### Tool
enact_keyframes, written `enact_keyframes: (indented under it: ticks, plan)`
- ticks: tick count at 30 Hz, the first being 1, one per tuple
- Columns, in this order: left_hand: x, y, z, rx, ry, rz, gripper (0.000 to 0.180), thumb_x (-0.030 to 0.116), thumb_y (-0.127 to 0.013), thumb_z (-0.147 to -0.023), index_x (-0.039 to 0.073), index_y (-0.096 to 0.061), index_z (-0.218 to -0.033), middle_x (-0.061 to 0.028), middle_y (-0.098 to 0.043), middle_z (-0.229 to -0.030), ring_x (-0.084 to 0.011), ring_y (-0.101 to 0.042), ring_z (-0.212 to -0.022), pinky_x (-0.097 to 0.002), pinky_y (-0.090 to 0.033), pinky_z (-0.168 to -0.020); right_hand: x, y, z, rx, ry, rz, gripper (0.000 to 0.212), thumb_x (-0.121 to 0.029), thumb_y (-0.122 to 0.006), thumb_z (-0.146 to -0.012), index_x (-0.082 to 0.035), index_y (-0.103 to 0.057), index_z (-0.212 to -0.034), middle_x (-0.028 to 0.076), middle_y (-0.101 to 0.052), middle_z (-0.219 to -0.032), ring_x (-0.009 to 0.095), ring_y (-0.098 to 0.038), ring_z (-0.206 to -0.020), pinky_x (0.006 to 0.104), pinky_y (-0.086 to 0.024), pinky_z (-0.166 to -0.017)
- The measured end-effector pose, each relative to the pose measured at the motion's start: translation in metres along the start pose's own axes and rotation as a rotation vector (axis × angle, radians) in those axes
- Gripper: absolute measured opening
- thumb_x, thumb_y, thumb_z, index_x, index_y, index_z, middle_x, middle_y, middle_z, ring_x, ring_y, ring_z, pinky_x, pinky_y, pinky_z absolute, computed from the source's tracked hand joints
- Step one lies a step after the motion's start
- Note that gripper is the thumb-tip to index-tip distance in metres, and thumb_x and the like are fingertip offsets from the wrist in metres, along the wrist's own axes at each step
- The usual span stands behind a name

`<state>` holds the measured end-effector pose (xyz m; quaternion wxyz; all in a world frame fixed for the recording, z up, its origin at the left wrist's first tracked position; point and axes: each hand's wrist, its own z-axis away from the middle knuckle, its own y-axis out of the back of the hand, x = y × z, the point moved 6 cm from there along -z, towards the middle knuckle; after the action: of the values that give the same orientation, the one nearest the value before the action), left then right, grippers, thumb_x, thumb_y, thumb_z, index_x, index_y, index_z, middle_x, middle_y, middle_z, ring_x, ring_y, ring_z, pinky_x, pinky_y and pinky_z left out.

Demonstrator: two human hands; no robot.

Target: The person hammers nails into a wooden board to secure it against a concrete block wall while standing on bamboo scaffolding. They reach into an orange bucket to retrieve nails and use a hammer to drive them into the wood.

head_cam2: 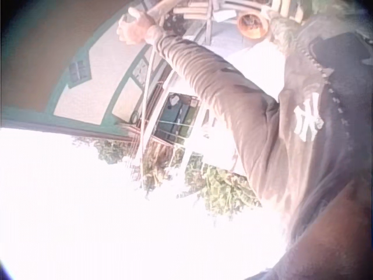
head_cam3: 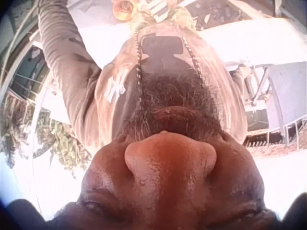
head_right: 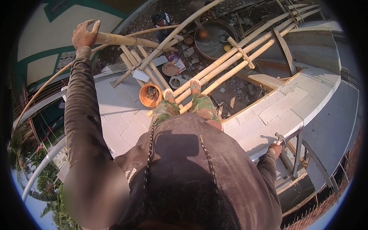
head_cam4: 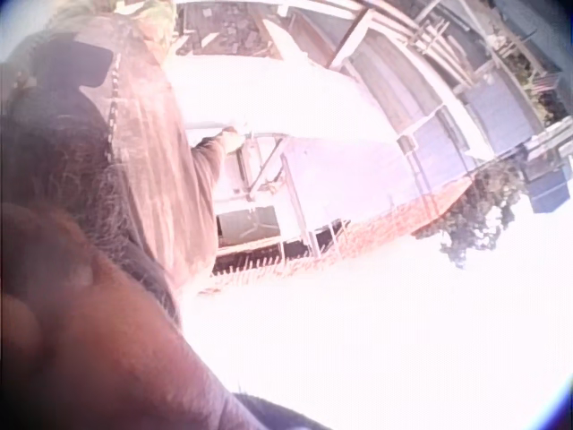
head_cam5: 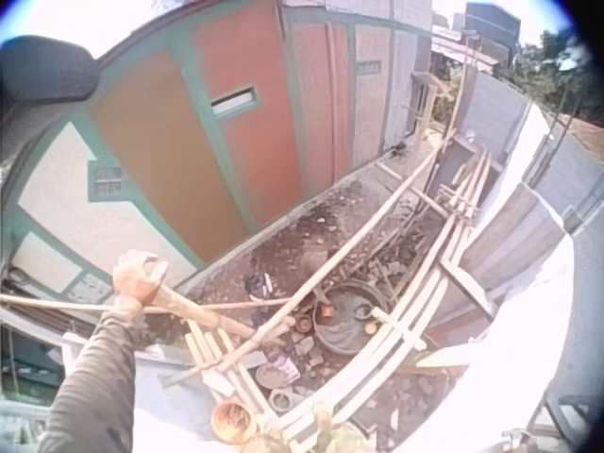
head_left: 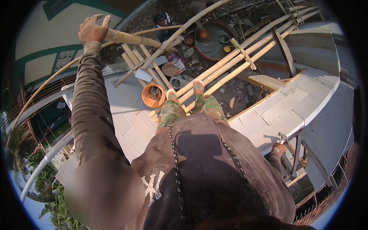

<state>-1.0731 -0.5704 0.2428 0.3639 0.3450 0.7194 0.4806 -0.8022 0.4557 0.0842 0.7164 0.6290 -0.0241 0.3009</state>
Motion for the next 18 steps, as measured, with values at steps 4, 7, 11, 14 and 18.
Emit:
enact_keyframes:
  ticks: [4, 7, 11, 14, 18]
  plan:
    - [-0.005, -0.001, 0.006, 0.176, -0.016, 0.155, 0.047, 0.058, -0.067, -0.091, 0.028, -0.072, -0.126, -0.0014, -0.065, -0.136, -0.0271, -0.055, -0.130, -0.0448, -0.042, -0.111, 0.015, 0.051, 0.000, 0.098, 0.007, -0.093, 0.034, -0.029, -0.064, -0.089, -0.006, -0.073, -0.113, 0.020, -0.073, -0.117, 0.041, -0.070, -0.109, 0.0506, -0.056, -0.093]
    - [-0.012, 0.022, 0.020, 0.389, -0.043, 0.247, 0.056, 0.057, -0.069, -0.089, 0.024, -0.067, -0.134, -0.0071, -0.056, -0.145, -0.0295, -0.046, -0.138, -0.0474, -0.038, -0.114, 0.006, 0.097, 0.010, 0.189, 0.023, -0.149, 0.033, -0.030, -0.063, -0.090, -0.006, -0.069, -0.113, 0.022, -0.072, -0.114, 0.043, -0.069, -0.107, 0.0516, -0.055, -0.092]
    - [0.036, 0.063, 0.076, 0.573, 0.003, 0.381, 0.071, 0.048, -0.076, -0.087, 0.009, -0.056, -0.143, -0.0210, -0.043, -0.150, -0.0360, -0.037, -0.142, -0.0512, -0.035, -0.116, -0.018, 0.143, 0.058, 0.257, 0.214, -0.326, 0.027, -0.025, -0.067, -0.089, -0.004, -0.067, -0.106, 0.026, -0.073, -0.102, 0.045, -0.070, -0.100, 0.0535, -0.054, -0.087]
    - [0.084, 0.044, 0.139, 0.460, 0.011, 0.779, 0.076, 0.037, -0.076, -0.089, 0.002, -0.045, -0.148, -0.0223, -0.038, -0.150, -0.0377, -0.034, -0.142, -0.0520, -0.027, -0.118, -0.063, 0.154, 0.095, 0.258, 0.489, -0.436, 0.023, -0.019, -0.068, -0.089, -0.002, -0.065, -0.104, 0.028, -0.071, -0.095, 0.048, -0.068, -0.094, 0.0505, -0.054, -0.081]
    - [0.209, -0.035, 0.239, -0.386, 0.066, 1.581, 0.089, 0.035, -0.078, -0.092, -0.003, -0.029, -0.156, -0.0244, -0.033, -0.158, -0.0366, -0.033, -0.148, -0.0467, -0.026, -0.121, -0.162, 0.152, 0.186, -0.051, 1.061, -0.686, 0.020, -0.016, -0.066, -0.088, -0.001, -0.065, -0.102, 0.025, -0.068, -0.087, 0.046, -0.065, -0.082, 0.0454, -0.052, -0.075]
